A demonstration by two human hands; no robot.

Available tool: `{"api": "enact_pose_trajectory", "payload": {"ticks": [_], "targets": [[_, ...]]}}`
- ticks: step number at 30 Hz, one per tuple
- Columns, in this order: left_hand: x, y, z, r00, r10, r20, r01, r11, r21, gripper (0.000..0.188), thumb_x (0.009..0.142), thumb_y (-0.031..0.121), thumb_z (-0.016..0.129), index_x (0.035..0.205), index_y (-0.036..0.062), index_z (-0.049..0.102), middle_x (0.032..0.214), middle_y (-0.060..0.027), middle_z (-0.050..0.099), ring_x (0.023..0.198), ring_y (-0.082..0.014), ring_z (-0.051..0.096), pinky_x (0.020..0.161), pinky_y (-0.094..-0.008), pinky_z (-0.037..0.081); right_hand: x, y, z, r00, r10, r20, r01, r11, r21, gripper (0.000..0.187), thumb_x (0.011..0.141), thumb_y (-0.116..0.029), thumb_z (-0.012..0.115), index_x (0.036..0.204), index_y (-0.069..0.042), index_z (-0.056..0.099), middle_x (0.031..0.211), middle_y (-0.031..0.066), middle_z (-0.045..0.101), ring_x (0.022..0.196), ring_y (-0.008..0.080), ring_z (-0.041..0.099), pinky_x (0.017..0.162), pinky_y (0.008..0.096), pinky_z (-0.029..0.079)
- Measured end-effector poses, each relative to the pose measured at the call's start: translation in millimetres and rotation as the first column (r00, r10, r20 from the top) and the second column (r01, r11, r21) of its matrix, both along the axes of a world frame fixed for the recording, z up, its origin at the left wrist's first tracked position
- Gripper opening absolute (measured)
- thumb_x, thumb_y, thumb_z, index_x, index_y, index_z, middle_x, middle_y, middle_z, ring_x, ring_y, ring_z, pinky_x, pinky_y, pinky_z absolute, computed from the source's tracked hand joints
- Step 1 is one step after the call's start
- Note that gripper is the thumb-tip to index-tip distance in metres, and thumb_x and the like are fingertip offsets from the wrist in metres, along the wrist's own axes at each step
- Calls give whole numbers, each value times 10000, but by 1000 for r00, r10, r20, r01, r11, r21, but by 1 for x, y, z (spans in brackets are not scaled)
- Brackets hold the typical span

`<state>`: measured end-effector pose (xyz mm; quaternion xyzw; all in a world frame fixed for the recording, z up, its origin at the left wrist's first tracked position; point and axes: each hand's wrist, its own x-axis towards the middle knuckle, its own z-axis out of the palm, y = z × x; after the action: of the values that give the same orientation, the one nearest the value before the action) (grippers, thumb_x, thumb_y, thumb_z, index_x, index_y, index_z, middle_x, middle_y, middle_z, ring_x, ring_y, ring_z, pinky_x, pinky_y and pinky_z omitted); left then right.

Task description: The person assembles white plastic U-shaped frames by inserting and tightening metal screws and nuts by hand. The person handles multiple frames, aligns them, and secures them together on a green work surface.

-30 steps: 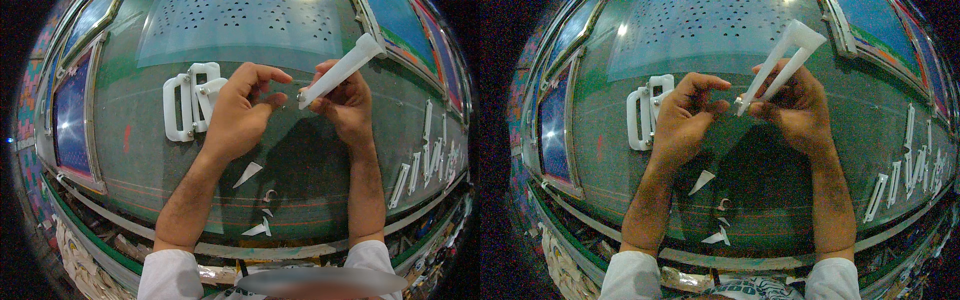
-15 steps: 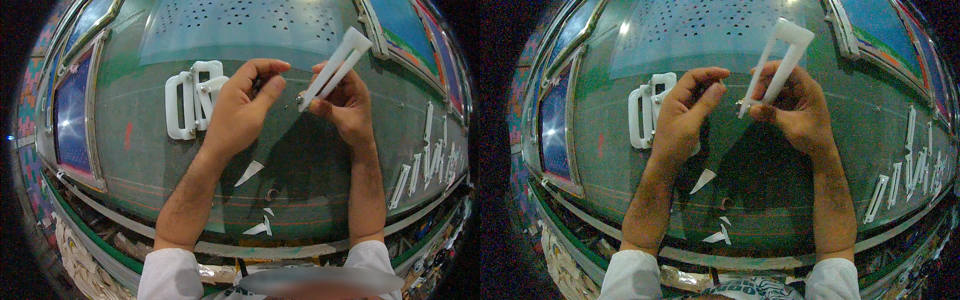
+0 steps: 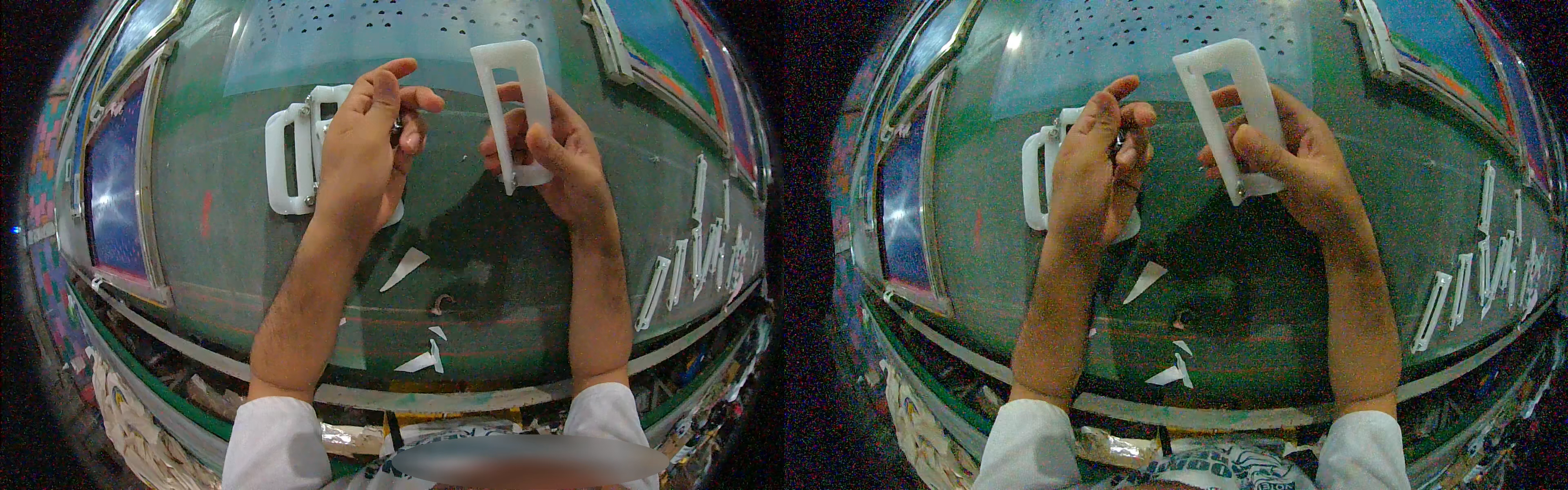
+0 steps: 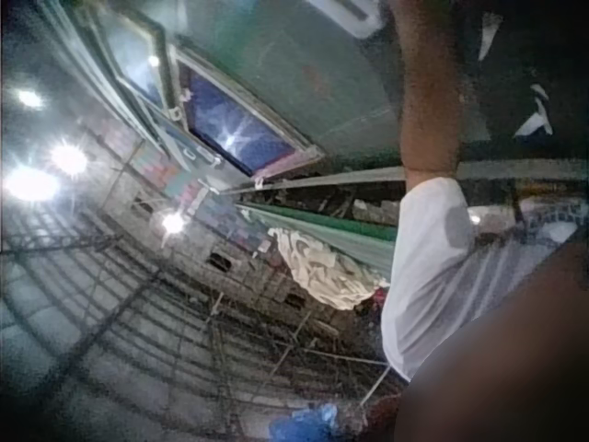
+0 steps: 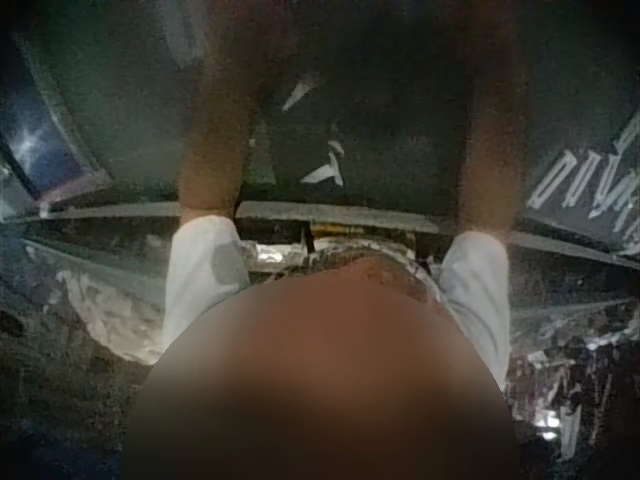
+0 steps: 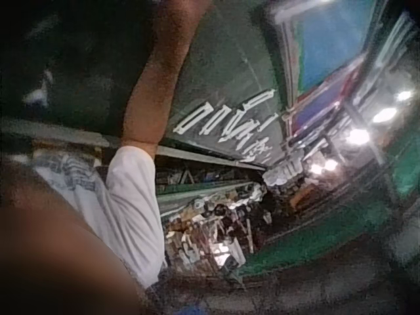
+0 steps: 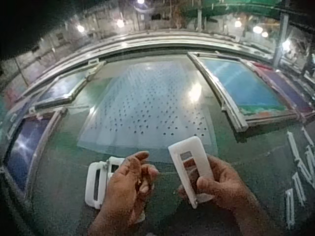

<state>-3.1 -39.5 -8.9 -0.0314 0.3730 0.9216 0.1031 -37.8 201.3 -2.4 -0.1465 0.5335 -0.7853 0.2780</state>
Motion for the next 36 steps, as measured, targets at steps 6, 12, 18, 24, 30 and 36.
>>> {"api": "enact_pose_trajectory", "payload": {"ticks": [6,12,18,24,30,36], "targets": [[7,17,14,985,130,117,-120,988,-95,317,1066,156,498,1329,-5,429,1100,-93,626,918,-110,576,785,-264,501,4,-7,0,996,-75,-52,71,995,-75,567,957,-286,686,1403,-14,467,1130,181,688,947,247,714,833,380,586],[5,22,28,993,51,106,-23,969,-245,341,1067,302,513,1269,27,508,950,-56,632,708,-91,568,624,-216,482,2,-1,-4,992,-122,27,125,981,-151,444,1026,-346,570,1320,-18,508,1025,176,699,961,252,709,815,368,564],[8,14,23,978,142,152,-100,960,-260,418,1071,444,451,1183,56,559,714,44,453,490,-38,333,455,-202,306,3,-2,-3,986,-103,134,119,986,-117,442,1047,-399,516,1261,-12,531,948,141,685,863,234,706,752,334,559],[9,19,27,965,191,178,-154,967,-205,327,1080,354,472,1171,48,542,719,25,463,558,-58,389,505,-196,332,10,-8,9,989,-84,122,59,978,198,422,1047,-382,522,1259,-19,569,988,88,690,764,183,697,675,303,553],[8,27,25,978,157,139,-126,969,-211,208,1051,224,547,1167,53,521,997,-132,695,666,-78,537,584,-192,446,12,-19,12,995,-94,25,81,947,312,437,1046,-342,502,1284,22,551,1010,132,686,801,214,703,732,322,577],[11,24,26,993,-5,115,35,963,-267,240,1042,240,579,1169,58,487,961,-145,725,544,-57,488,476,-180,386,19,-23,15,988,-141,-58,152,901,405,415,1055,-333,497,1281,6,575,977,85,681,800,155,687,714,296,560]]}}
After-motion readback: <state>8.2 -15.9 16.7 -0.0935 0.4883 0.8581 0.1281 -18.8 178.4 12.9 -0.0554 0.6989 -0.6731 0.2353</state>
